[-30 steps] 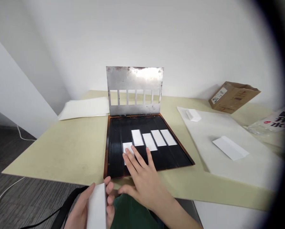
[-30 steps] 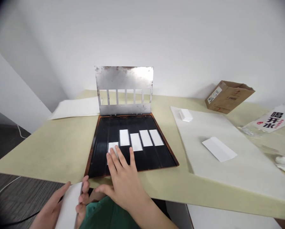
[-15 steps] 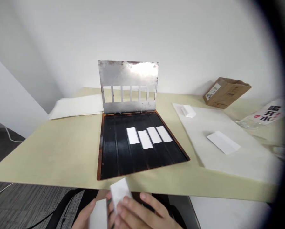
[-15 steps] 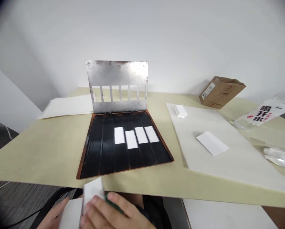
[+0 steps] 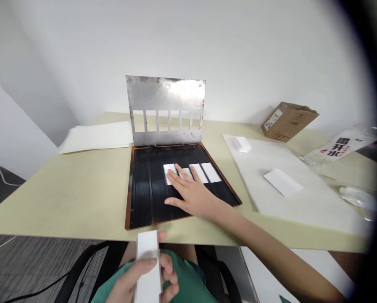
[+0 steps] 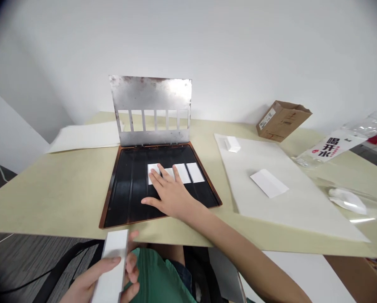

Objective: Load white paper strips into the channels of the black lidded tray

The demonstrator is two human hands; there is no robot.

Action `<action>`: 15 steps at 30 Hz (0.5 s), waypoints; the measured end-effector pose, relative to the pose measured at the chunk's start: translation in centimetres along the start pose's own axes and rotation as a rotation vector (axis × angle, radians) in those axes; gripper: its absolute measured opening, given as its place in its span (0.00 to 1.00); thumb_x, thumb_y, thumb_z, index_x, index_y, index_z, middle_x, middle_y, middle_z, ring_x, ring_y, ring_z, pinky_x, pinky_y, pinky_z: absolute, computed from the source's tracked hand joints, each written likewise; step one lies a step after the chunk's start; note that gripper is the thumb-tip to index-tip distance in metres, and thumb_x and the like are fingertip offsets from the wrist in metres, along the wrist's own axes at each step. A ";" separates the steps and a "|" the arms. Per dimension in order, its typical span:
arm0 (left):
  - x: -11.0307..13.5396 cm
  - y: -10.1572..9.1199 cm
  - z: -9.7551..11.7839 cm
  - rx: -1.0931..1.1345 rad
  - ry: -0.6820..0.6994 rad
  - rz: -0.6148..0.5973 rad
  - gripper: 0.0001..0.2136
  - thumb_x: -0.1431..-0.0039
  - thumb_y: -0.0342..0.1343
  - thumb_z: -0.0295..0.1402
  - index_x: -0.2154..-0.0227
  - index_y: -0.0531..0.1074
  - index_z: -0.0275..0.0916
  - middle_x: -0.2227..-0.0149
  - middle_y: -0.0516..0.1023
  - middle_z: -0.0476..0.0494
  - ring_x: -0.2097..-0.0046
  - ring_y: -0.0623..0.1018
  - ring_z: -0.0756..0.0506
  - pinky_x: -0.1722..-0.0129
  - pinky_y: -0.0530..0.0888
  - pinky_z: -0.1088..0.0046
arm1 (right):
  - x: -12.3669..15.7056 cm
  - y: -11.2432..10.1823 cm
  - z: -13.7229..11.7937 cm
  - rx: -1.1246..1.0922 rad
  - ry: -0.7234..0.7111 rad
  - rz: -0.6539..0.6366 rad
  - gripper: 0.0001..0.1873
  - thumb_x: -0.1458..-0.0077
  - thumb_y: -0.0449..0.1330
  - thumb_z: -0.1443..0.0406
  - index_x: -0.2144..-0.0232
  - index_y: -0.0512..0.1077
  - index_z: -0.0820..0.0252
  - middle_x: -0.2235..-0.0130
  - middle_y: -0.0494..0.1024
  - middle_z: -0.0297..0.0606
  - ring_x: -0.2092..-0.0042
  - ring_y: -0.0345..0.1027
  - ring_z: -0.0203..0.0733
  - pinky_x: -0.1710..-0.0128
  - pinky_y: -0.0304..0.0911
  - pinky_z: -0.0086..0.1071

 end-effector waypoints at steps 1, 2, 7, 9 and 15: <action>0.2 0.5 0.2 0.000 0.011 0.002 0.25 0.46 0.58 0.27 0.44 0.64 0.39 0.70 0.72 0.47 0.67 0.74 0.48 0.59 0.73 0.68 | 0.4 0.3 -0.1 -0.001 -0.010 -0.013 0.41 0.40 0.44 0.42 0.37 0.55 0.66 0.36 0.58 0.44 0.32 0.38 0.54 0.36 0.36 0.62; 0.4 0.8 0.4 0.000 0.030 0.010 0.27 0.46 0.58 0.26 0.42 0.62 0.40 0.68 0.73 0.46 0.66 0.75 0.48 0.57 0.73 0.69 | 1.1 0.3 -0.4 -0.001 -0.023 -0.021 0.42 0.41 0.45 0.41 0.38 0.55 0.66 0.37 0.59 0.44 0.32 0.38 0.54 0.36 0.36 0.62; 1.2 1.6 2.0 -0.005 0.158 0.131 0.32 0.44 0.56 0.23 0.38 0.55 0.50 0.60 0.74 0.45 0.64 0.76 0.49 0.53 0.73 0.67 | 5.9 -0.4 -3.3 0.028 -0.090 0.014 0.29 0.37 0.52 0.53 0.40 0.60 0.65 0.38 0.63 0.43 0.33 0.44 0.51 0.36 0.37 0.62; 1.2 1.6 2.4 0.018 0.186 0.199 0.30 0.43 0.53 0.22 0.39 0.55 0.48 0.60 0.74 0.44 0.65 0.76 0.49 0.55 0.74 0.67 | 7.3 -0.7 -4.0 0.079 -0.135 0.148 0.19 0.36 0.52 0.66 0.44 0.65 0.66 0.42 0.68 0.42 0.35 0.50 0.49 0.35 0.38 0.60; 0.7 2.1 2.4 0.039 0.214 0.332 0.22 0.39 0.50 0.22 0.41 0.58 0.37 0.54 0.74 0.34 0.56 0.78 0.42 0.52 0.75 0.60 | 9.5 -1.8 -5.6 0.161 -0.234 0.431 0.16 0.37 0.48 0.73 0.54 0.73 0.70 0.49 0.76 0.43 0.41 0.63 0.46 0.34 0.45 0.46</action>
Point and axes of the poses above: each hand's wrist, its own x-axis away from the middle knuckle, its own y-axis out of the palm, z = x × y, the point moved 2 cm from there along -x, towards the middle knuckle
